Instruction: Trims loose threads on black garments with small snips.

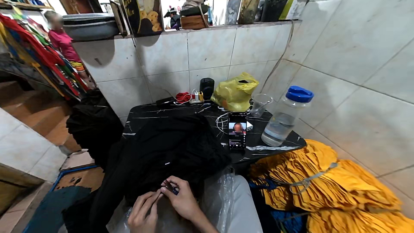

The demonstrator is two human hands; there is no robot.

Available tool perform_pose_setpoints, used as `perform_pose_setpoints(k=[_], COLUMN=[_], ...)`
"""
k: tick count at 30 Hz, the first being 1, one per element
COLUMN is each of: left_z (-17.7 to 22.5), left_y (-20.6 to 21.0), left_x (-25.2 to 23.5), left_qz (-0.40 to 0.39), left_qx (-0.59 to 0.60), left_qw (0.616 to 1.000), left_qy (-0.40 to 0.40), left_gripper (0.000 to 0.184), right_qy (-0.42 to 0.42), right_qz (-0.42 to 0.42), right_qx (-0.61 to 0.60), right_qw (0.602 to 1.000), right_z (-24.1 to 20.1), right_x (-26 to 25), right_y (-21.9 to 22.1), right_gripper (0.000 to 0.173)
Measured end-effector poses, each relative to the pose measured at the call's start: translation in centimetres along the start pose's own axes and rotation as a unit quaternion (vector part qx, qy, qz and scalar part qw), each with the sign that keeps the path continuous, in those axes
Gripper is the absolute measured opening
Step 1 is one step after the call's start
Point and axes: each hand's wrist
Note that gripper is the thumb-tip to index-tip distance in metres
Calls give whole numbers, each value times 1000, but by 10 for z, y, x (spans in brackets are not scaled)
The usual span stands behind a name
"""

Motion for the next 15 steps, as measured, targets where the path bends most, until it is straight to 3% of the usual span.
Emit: perform_pose_setpoints(k=[7, 15], left_z=[2, 1], left_y=[-2, -7], left_x=[-1, -4], left_qz=[-20, -19], left_qx=[-20, 41], left_qw=[1000, 999], left_qy=[6, 5], left_gripper=[14, 17], right_qy=[4, -46], right_qz=[6, 41], right_qx=[17, 164], right_qw=[1000, 985], right_z=[2, 0], right_x=[1, 4], right_y=[1, 0], right_gripper=[21, 24])
Point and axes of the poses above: each hand's wrist, its own x-axis away from the middle knuckle, its own y-axis out of the palm, z = x × y, and after that the axes turned 7 degrees about x, right-handed
